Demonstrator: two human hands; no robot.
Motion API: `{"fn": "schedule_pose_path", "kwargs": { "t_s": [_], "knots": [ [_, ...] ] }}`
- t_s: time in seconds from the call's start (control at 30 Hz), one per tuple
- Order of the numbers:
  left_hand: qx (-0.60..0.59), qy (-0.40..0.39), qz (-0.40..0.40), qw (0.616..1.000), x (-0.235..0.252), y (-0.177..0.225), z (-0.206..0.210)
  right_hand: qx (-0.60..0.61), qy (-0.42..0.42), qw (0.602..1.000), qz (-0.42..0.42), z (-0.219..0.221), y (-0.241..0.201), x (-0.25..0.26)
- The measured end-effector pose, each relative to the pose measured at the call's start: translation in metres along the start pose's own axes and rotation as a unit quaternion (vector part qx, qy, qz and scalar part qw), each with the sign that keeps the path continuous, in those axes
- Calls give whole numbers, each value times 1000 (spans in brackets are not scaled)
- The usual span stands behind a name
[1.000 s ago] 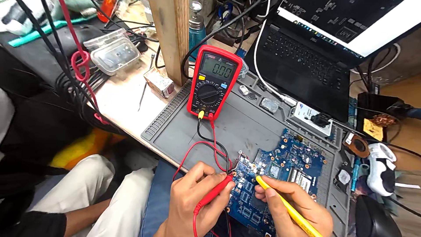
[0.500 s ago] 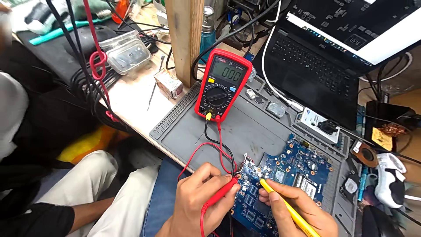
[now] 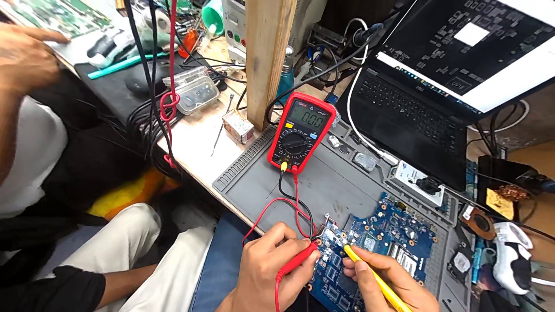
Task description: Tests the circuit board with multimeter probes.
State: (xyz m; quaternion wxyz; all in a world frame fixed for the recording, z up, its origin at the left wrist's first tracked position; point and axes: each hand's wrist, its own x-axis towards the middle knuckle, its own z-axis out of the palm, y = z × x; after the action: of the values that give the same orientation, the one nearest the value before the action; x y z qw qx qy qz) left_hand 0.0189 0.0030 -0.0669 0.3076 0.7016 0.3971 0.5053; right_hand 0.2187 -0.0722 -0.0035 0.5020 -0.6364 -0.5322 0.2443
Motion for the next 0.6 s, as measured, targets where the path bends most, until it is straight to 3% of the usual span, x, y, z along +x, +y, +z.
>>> {"fn": "schedule_pose_path", "kwargs": {
  "t_s": [0.6],
  "knots": [
    [11,7,14,1000,-3,-4,6,1,-4,1000,-7,-1,10,-3]
  ]
}}
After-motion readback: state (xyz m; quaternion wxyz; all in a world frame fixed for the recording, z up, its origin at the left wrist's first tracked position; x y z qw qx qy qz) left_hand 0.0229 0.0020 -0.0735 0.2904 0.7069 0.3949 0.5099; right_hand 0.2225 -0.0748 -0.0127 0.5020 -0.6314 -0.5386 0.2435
